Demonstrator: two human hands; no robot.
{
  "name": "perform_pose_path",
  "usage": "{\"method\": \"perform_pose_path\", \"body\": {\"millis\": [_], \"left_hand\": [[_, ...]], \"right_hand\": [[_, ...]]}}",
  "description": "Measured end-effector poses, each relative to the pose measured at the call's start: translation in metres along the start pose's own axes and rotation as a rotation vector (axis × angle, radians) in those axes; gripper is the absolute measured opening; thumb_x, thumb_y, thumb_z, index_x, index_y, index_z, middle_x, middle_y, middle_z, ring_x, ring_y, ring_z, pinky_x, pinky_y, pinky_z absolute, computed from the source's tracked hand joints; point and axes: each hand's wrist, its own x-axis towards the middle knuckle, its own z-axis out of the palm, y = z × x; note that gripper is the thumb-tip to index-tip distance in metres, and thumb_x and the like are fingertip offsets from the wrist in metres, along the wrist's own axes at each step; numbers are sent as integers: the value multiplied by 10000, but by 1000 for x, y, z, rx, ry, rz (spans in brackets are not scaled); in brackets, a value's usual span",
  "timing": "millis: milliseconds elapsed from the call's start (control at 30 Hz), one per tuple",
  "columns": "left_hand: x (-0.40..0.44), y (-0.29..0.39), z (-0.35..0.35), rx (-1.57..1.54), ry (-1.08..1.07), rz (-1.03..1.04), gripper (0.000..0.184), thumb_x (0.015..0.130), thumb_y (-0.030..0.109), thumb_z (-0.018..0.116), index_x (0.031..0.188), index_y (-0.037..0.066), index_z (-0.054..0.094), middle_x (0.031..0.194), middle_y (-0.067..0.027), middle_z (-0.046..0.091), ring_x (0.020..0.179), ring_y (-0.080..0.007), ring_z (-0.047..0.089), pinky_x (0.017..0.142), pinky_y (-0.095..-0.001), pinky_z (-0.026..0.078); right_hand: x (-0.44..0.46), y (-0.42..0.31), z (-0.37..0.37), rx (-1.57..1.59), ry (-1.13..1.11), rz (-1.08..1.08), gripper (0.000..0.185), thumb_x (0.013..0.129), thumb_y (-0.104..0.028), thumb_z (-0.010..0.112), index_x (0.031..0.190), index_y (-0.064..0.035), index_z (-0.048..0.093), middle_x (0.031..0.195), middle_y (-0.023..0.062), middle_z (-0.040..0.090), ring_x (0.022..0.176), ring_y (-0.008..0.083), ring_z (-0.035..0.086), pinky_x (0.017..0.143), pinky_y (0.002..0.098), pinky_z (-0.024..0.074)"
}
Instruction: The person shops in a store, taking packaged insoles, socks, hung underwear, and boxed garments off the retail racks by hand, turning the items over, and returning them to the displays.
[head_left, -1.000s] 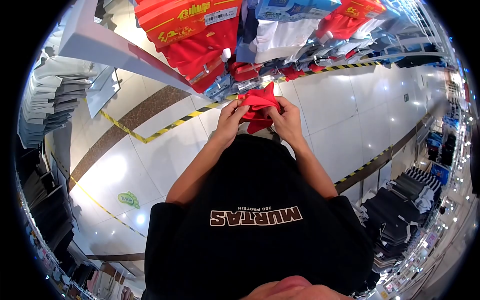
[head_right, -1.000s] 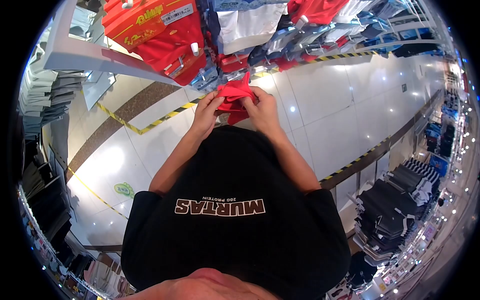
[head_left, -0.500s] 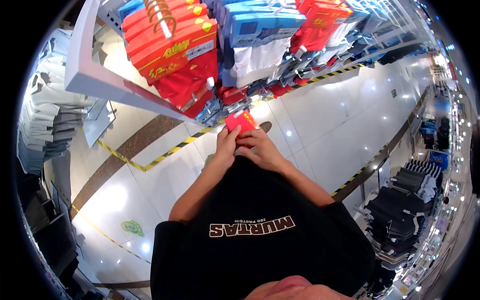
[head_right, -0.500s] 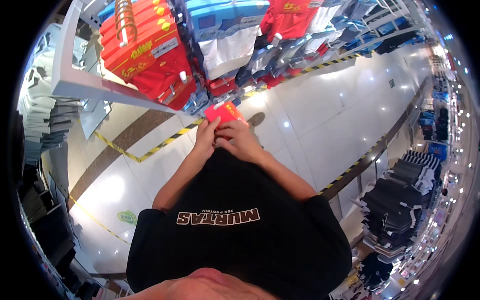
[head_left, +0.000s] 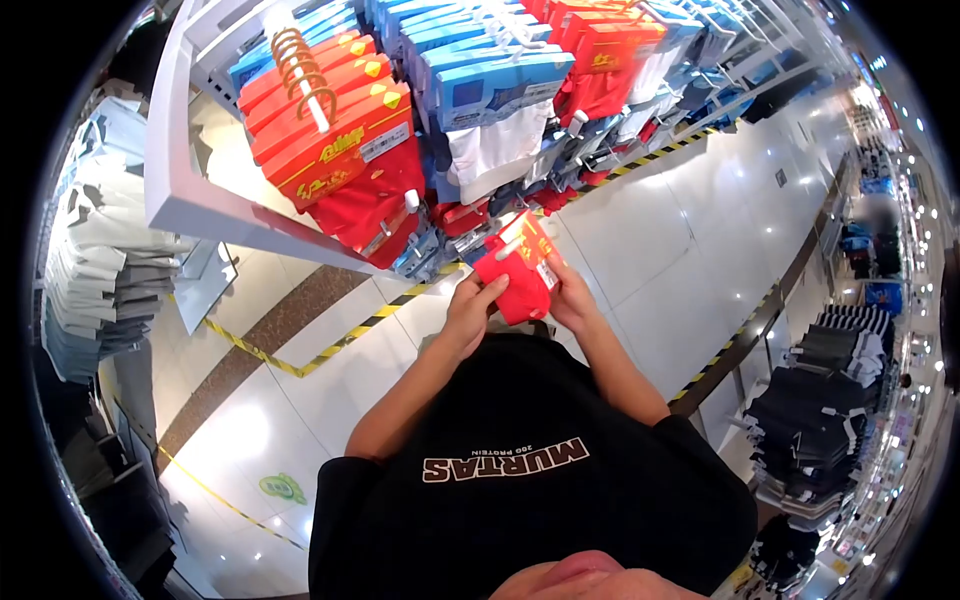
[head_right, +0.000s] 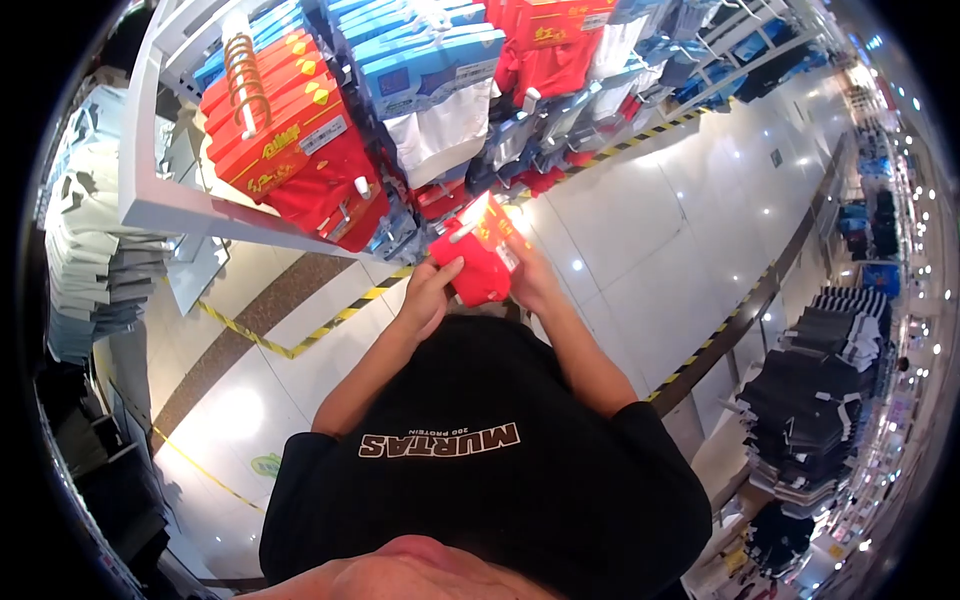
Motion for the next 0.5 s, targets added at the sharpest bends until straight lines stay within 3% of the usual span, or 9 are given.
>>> {"method": "perform_pose_path", "body": {"millis": [167, 267, 400, 433, 500], "left_hand": [[9, -23, -39, 316, 115, 31, 282, 957, 162, 596, 1186, 5, 548, 1100, -87, 663, 976, -146, 638, 802, -272, 491], [26, -29, -62, 459, 160, 80, 292, 934, 149, 628, 1176, 4, 555, 1077, -81, 662, 965, -148, 636, 815, -281, 494], [55, -3, -65, 619, 216, 330, 356, 880, 147, 695, 1171, -7, 557, 1042, -77, 656, 964, -157, 628, 854, -311, 494], [77, -4, -88, 874, 223, 445, 461, 855, 168, 704, 1227, -30, 517, 1126, -144, 636, 1050, -253, 617, 904, -366, 484], [81, 23, -60, 1089, 357, 608, 539, 834, 177, 708, 1278, -27, 480, 1193, -196, 600, 1105, -328, 586, 940, -414, 463]], "right_hand": [[15, -67, -6, -185, 10, -421, 362, 949, -193, 611, 1243, 6, 540, 1175, 109, 643, 1066, 204, 631, 953, 371, 494], [5, -126, 29, -292, 54, -556, 329, 932, -164, 641, 1202, 9, 566, 1133, 106, 653, 1006, 183, 647, 903, 333, 518], [24, -204, 58, -384, -80, -817, 310, 930, -149, 647, 1183, 16, 578, 1138, 105, 649, 996, 175, 641, 893, 333, 519], [25, -222, 72, -386, -114, -823, 311, 930, -148, 647, 1183, 20, 576, 1140, 106, 646, 999, 177, 640, 891, 333, 521], [36, -252, 92, -397, -149, -823, 314, 931, -150, 648, 1178, 29, 573, 1144, 103, 641, 1004, 179, 637, 882, 329, 529]]}}
